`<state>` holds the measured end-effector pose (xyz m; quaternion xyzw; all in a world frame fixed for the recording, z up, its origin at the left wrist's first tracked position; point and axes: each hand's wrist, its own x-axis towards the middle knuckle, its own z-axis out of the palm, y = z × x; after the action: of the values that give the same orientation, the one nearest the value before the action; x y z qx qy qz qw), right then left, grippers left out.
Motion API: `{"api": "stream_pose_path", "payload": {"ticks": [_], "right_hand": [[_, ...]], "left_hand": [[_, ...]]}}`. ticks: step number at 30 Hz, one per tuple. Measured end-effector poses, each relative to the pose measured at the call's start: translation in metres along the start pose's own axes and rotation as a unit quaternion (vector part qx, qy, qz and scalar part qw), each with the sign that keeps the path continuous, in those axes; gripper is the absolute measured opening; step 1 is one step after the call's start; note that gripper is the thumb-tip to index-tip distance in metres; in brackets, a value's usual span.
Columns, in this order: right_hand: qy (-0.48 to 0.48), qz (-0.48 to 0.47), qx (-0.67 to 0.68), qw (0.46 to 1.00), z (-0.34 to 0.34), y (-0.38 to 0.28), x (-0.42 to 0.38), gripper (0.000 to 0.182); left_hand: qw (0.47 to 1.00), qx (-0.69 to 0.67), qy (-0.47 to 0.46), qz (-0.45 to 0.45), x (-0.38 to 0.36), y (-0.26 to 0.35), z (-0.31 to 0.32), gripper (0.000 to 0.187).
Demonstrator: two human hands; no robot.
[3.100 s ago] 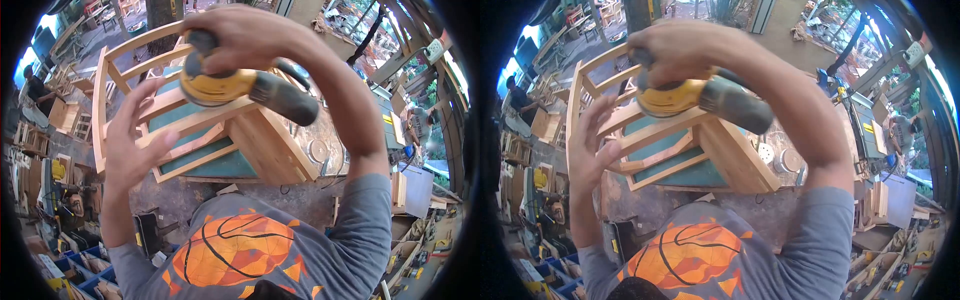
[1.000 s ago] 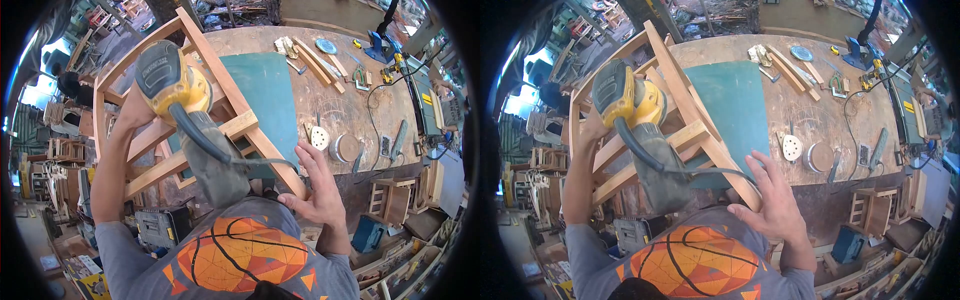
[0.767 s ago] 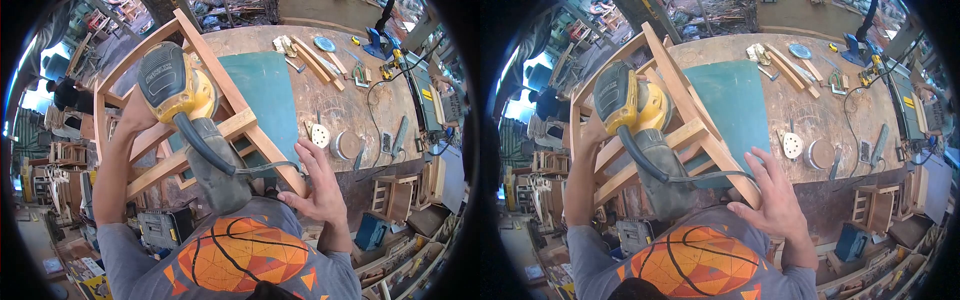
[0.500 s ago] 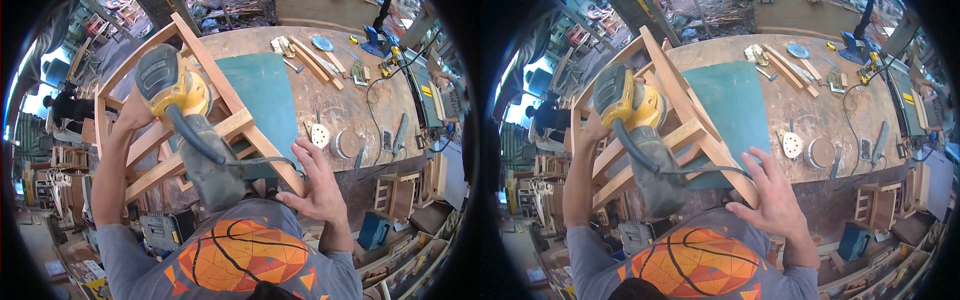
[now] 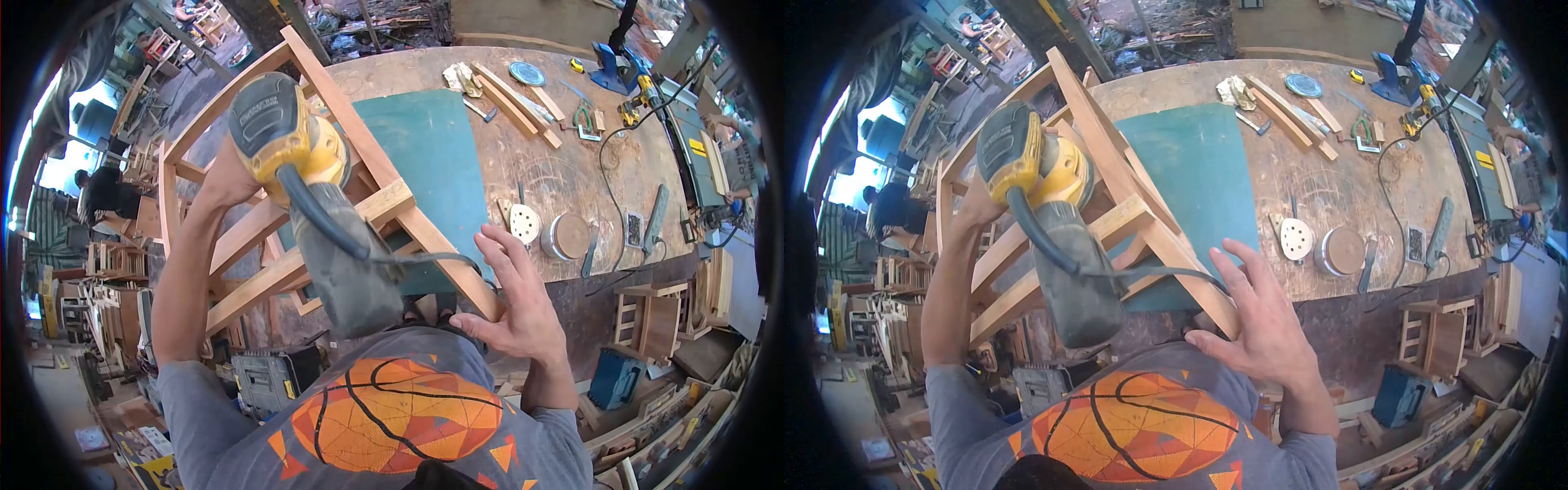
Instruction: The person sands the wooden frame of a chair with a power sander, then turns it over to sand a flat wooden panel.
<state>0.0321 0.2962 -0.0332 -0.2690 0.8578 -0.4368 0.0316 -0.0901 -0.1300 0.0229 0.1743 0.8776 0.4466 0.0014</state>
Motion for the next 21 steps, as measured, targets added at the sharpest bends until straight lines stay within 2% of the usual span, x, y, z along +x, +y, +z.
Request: {"api": "stream_pose_path", "payload": {"ticks": [4, 6, 11, 13, 18, 20, 21], "right_hand": [[-0.011, 0.01, 0.011, 1.0, 0.0, -0.001, 0.0, 0.098], [-0.012, 0.004, 0.007, 1.0, 0.0, -0.001, 0.0, 0.098], [-0.011, 0.0, -0.001, 1.0, 0.0, 0.001, 0.0, 0.099], [-0.009, 0.003, 0.004, 1.0, 0.0, 0.0, 0.0, 0.1], [-0.007, -0.002, 0.001, 1.0, -0.001, 0.0, 0.0, 0.101], [-0.011, -0.002, -0.002, 1.0, -0.002, 0.0, 0.001, 0.101], [-0.013, -0.001, 0.001, 1.0, -0.002, 0.0, 0.001, 0.101]], "left_hand": [[1.0, -0.008, -0.015, -0.007, -0.006, 0.016, -0.001, 0.074], [0.999, 0.031, -0.019, -0.037, 0.0, 0.012, -0.007, 0.076], [1.0, 0.001, -0.002, 0.009, -0.004, 0.006, 0.003, 0.079], [0.999, -0.007, -0.034, -0.027, -0.004, 0.016, -0.003, 0.079], [0.999, 0.034, -0.008, -0.029, 0.003, 0.013, 0.0, 0.076], [1.0, -0.006, 0.013, 0.001, 0.0, 0.028, 0.008, 0.053], [1.0, -0.005, 0.012, -0.004, 0.0, 0.026, 0.006, 0.053]]}}
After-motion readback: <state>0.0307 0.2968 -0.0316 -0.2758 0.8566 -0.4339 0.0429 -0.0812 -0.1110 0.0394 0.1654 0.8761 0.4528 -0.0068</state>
